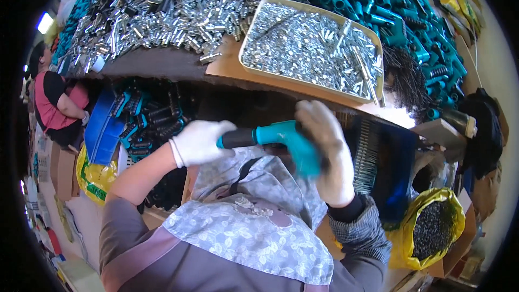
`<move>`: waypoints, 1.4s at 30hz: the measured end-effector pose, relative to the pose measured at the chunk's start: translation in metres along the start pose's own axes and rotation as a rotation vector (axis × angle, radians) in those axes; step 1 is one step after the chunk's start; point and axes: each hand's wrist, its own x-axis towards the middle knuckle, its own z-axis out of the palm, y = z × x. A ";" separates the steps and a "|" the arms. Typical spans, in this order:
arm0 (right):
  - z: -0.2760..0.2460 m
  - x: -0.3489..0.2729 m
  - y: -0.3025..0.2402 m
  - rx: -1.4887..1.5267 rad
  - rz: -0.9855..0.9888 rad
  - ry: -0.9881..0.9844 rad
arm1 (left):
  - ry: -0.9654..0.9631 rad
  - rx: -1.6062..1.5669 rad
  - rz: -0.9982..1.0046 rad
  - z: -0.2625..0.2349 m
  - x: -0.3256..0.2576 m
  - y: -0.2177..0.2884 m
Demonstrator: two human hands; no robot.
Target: The recorder is assembling various metal and plastic components, likely for a hand tool, at a factory workbench.
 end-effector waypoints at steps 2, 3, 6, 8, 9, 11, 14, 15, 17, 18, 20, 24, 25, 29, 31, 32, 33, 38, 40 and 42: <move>0.000 0.003 0.009 -0.217 -0.154 0.137 | -0.129 0.069 0.116 0.005 -0.009 0.014; -0.010 0.007 0.013 -0.457 -0.195 0.161 | -0.039 -0.030 0.346 0.003 -0.016 0.017; -0.006 0.006 0.015 -0.419 -0.291 0.202 | 0.231 -0.207 0.334 0.003 -0.018 0.009; 0.007 -0.008 0.022 -0.189 -0.258 0.211 | 0.326 -0.389 0.002 0.014 -0.006 -0.009; 0.010 -0.002 0.015 -0.504 -0.384 0.014 | 0.274 -0.290 -0.061 0.032 -0.003 -0.021; 0.007 0.016 0.010 -0.443 -0.431 -0.243 | 0.175 -0.010 0.016 0.053 -0.015 -0.008; 0.000 0.017 0.006 -0.333 -0.110 0.102 | 0.436 -0.128 0.464 0.048 -0.022 -0.018; 0.006 0.016 0.002 -0.491 -0.164 0.073 | 0.551 -0.206 0.428 0.038 -0.020 -0.014; 0.023 0.011 0.009 -0.523 -0.421 -0.142 | 0.588 -0.423 -0.048 0.055 -0.008 -0.020; 0.031 0.018 0.002 -0.656 -0.519 -0.294 | 0.402 -0.380 -0.035 0.057 -0.009 -0.027; 0.024 0.032 0.000 -0.598 -0.475 -0.371 | 0.119 -0.111 0.096 0.066 -0.021 -0.018; 0.015 0.027 -0.001 -0.547 -0.212 -0.043 | 0.576 -0.259 0.385 0.057 -0.017 -0.032; 0.022 0.024 0.006 -0.500 -0.370 -0.147 | 0.527 -0.545 -0.052 0.053 -0.017 -0.018; 0.028 0.039 -0.006 -0.680 -0.451 -0.460 | 0.201 -0.034 0.202 0.079 -0.021 -0.027; 0.014 0.037 -0.005 -0.485 -0.170 -0.166 | 0.418 -0.217 0.434 0.073 -0.024 -0.029; 0.010 0.035 -0.004 -0.557 -0.181 -0.148 | 0.544 -0.246 0.460 0.064 -0.022 -0.028; 0.010 0.034 -0.003 -0.606 -0.313 -0.277 | 0.630 -0.308 0.412 0.065 -0.016 -0.038; 0.023 0.049 0.000 -0.625 -0.352 -0.646 | 0.064 -0.107 0.138 0.088 -0.022 -0.032; 0.005 0.045 0.004 -0.452 -0.149 -0.316 | 0.283 -0.269 0.388 0.077 -0.023 -0.032; 0.014 0.032 0.005 -0.455 -0.236 -0.251 | 0.537 -0.493 0.323 0.073 -0.015 -0.034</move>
